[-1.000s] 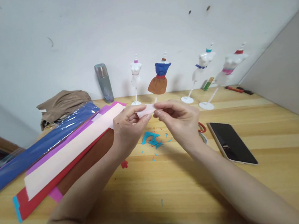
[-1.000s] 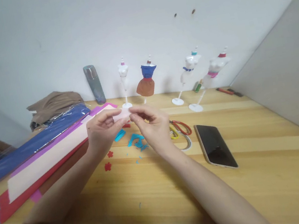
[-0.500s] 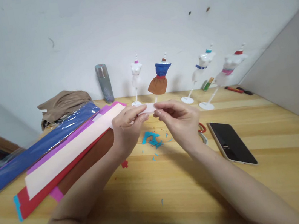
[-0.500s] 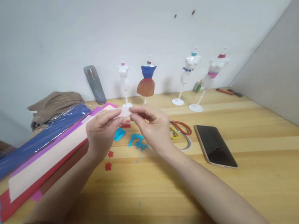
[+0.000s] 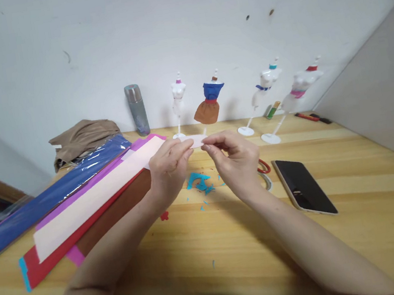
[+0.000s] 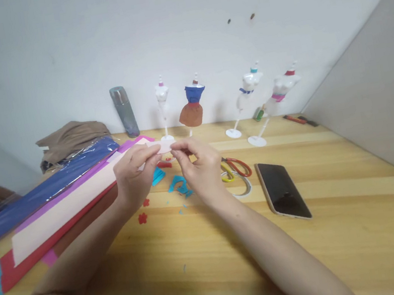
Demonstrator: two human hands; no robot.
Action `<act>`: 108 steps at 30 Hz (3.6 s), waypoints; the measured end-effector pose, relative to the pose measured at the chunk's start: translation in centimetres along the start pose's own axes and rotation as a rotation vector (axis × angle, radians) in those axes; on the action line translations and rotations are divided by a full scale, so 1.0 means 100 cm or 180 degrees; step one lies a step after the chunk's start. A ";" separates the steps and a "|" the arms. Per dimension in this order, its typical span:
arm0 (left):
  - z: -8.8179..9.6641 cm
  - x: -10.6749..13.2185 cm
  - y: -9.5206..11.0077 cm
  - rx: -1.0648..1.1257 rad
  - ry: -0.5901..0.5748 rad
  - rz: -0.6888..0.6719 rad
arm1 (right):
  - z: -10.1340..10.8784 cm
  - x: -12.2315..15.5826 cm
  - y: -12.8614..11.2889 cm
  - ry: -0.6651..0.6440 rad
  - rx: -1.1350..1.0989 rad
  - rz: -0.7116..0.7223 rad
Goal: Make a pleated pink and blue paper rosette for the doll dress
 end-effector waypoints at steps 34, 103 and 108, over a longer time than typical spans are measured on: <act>0.003 -0.006 -0.007 0.0408 -0.0271 0.0194 | -0.005 -0.005 0.016 -0.0253 -0.1110 -0.0729; 0.000 -0.004 -0.013 0.0410 -0.0355 0.0699 | -0.002 -0.007 0.007 -0.0559 0.0129 -0.0222; -0.002 -0.003 -0.016 0.0525 -0.0443 0.0891 | -0.002 -0.009 0.009 -0.0682 0.0149 -0.0193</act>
Point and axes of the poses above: each hand's wrist, its own x-axis away from the middle knuckle, its own z-axis out of the back of the hand, y = z × x, the point moved 6 cm from there along -x, towards the middle knuckle, and after that the axes turned 9 degrees about -y, right-handed, at the moved point
